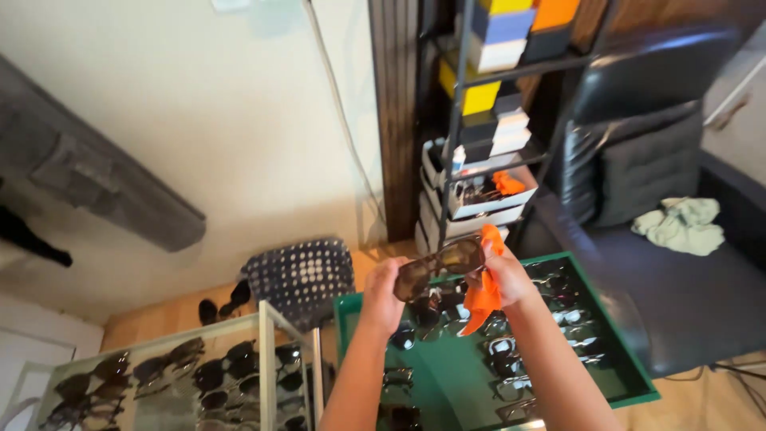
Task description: Cleaning multiple pairs of sunglasses using an orange cloth and organizing them in a storage cart drawer.
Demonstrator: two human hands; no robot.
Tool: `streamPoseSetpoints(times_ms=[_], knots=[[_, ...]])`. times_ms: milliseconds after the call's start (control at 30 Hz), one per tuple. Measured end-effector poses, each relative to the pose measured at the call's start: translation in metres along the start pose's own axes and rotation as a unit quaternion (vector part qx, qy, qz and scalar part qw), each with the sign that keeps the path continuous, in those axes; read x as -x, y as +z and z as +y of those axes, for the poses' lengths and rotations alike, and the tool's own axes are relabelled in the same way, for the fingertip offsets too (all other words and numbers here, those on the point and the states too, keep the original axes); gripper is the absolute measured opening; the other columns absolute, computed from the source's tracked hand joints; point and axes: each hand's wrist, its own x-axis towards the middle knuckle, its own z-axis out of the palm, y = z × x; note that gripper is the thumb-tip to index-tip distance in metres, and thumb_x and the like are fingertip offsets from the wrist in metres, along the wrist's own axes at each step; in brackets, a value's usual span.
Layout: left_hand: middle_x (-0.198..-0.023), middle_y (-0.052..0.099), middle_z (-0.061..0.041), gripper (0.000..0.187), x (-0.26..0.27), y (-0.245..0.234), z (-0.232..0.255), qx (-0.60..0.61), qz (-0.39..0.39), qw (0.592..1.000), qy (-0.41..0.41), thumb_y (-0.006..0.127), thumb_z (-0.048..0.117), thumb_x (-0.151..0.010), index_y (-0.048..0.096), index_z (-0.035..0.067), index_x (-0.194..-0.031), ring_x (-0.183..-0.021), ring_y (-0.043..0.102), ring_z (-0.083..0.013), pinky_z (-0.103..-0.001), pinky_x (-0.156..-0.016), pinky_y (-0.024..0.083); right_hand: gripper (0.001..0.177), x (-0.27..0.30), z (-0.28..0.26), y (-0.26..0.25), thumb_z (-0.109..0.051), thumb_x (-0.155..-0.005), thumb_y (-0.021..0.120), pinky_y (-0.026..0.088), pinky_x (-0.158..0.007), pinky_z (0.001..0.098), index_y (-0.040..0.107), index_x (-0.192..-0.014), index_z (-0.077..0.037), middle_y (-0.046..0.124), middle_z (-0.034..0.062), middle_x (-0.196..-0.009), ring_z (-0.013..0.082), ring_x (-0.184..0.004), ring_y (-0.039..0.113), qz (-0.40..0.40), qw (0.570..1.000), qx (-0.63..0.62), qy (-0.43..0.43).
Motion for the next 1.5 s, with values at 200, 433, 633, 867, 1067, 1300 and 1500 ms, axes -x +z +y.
streamPoseSetpoints(times_ms=[200, 433, 633, 867, 1067, 1300, 1500], knots=[[-0.096, 0.072, -0.004, 0.064, -0.033, 0.013, 0.017, -0.086, 0.044, 0.994, 0.043, 0.053, 0.060, -0.092, 0.065, 0.000, -0.112, -0.086, 0.069, -0.0137, -0.031, -0.078, 0.058, 0.027, 0.021, -0.075, -0.009, -0.031, -0.096, 0.073, 0.047, -0.065, 0.0282, 0.063, -0.102, -0.006, 0.059, -0.0019, -0.083, 0.0104, -0.074, 0.056, 0.013, 0.971, 0.238, -0.021], [-0.086, 0.062, 0.003, 0.044, -0.022, 0.121, 0.067, -0.368, -0.114, 0.920, 0.077, 0.089, 0.033, -0.085, 0.063, 0.004, -0.107, -0.077, 0.057, -0.0042, -0.022, -0.064, 0.045, 0.016, 0.037, -0.133, 0.006, -0.020, -0.097, 0.068, 0.050, -0.075, 0.0260, 0.065, -0.100, -0.004, 0.065, -0.0024, -0.089, 0.0087, -0.081, 0.059, 0.059, 0.940, 0.317, -0.109], [-0.094, 0.065, 0.006, 0.055, -0.019, 0.174, 0.059, -0.412, -0.123, 0.890, 0.153, 0.094, 0.027, -0.072, 0.064, 0.005, -0.113, -0.080, 0.061, -0.0009, -0.019, -0.066, 0.051, 0.023, 0.064, -0.159, 0.097, -0.018, -0.098, 0.055, 0.055, -0.088, 0.0263, 0.066, -0.115, -0.006, 0.073, 0.0010, -0.104, 0.0104, -0.094, 0.068, 0.101, 0.940, 0.280, -0.167], [-0.098, 0.072, -0.001, 0.045, -0.020, 0.217, 0.040, -0.402, -0.050, 0.887, 0.223, 0.092, 0.016, -0.077, 0.067, 0.000, -0.110, -0.087, 0.067, -0.0070, -0.024, -0.079, 0.057, 0.021, 0.060, -0.151, 0.073, -0.016, -0.108, 0.053, 0.051, -0.080, 0.0318, 0.053, -0.126, -0.006, 0.066, 0.0064, -0.105, 0.0161, -0.090, 0.063, 0.126, 0.955, 0.143, -0.227], [-0.102, 0.075, -0.003, 0.041, -0.028, 0.237, 0.022, -0.333, -0.014, 0.913, 0.234, 0.089, 0.011, -0.081, 0.066, 0.000, -0.113, -0.092, 0.072, -0.0088, -0.027, -0.086, 0.059, 0.013, 0.069, -0.152, 0.079, -0.011, -0.106, 0.063, 0.053, -0.091, 0.0258, 0.066, -0.115, -0.002, 0.069, 0.0033, -0.105, 0.0096, -0.095, 0.066, 0.111, 0.935, 0.166, -0.293], [-0.100, 0.075, -0.003, 0.033, -0.044, 0.234, 0.010, -0.321, -0.046, 0.922, 0.211, 0.088, 0.006, -0.082, 0.070, -0.001, -0.108, -0.090, 0.070, -0.0089, -0.027, -0.085, 0.058, 0.013, 0.072, -0.143, 0.057, -0.010, -0.105, 0.069, 0.048, -0.077, 0.0238, 0.071, -0.111, 0.002, 0.070, 0.0022, -0.095, 0.0079, -0.083, 0.059, 0.033, 0.920, 0.331, -0.205], [-0.098, 0.074, -0.001, 0.033, -0.044, 0.224, 0.007, -0.293, -0.039, 0.934, 0.201, 0.088, 0.007, -0.081, 0.068, 0.000, -0.106, -0.087, 0.069, -0.0071, -0.025, -0.082, 0.058, 0.022, 0.095, -0.157, 0.073, -0.009, -0.089, 0.073, 0.054, -0.080, 0.0241, 0.071, -0.108, 0.001, 0.072, 0.0004, -0.096, 0.0070, -0.089, 0.066, 0.037, 0.891, 0.427, -0.151]])
